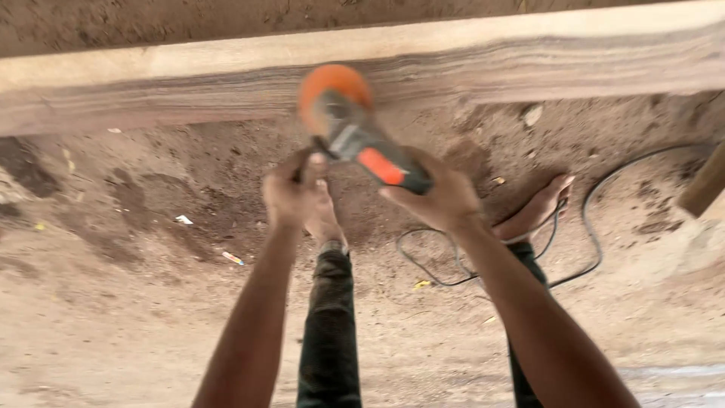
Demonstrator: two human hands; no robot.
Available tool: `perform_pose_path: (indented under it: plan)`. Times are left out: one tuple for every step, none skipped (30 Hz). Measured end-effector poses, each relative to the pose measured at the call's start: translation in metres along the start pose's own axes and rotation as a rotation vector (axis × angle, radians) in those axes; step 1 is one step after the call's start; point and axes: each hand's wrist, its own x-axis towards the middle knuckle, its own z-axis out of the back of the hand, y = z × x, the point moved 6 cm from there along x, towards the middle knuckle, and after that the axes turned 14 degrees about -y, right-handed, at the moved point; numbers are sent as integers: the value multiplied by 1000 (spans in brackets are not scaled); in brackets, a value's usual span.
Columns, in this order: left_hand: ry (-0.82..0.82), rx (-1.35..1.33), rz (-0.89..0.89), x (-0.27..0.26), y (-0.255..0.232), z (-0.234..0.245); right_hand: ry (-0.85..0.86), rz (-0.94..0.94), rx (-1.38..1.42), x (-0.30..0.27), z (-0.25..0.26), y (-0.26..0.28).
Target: Using a power angle grinder with a sanding disc to sand the edges and surface of a wooden furniture frame.
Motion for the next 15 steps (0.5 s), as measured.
perform_pose_path:
  plan:
    - [-15,-11,11,-6,-26,-16,0,11,-19,-4,17,-12]
    - [71,-52,74,-14,-49,-35,-27,-93,-13,-9,35,-32]
    - [158,-94,134,-22,-73,-57,-56,-196,-8,-14,55,-52]
    - [158,-96,140,-27,-92,-65,-53,-197,-14,-13,63,-78]
    - [158,-113,147,-33,-112,-74,-148,-20,-45,-11,78,-95]
    - [161,-126,150,-37,-132,-83,-242,154,-69,-10,91,-112]
    - [164,-126,151,-42,-145,-92,-241,152,-69,-13,103,-121]
    - [202,-103,185,-47,-155,-102,-249,109,-83,-14,114,-132]
    - [241,-79,220,-52,-165,-112,-256,66,-98,-15,126,-144]
    - [241,-74,224,-56,-174,-118,-249,65,-96,-17,131,-156]
    - [259,-72,225,-62,-184,-125,-289,151,-10,-20,139,-162]
    - [282,-73,219,-65,-195,-134,-336,233,77,-23,149,-169]
    - [286,-72,217,-68,-203,-143,-338,230,79,-23,155,-182]
    - [299,-84,192,-72,-213,-152,-366,231,70,-24,163,-196]
    - [312,-97,166,-75,-224,-161,-394,233,60,-26,170,-210]
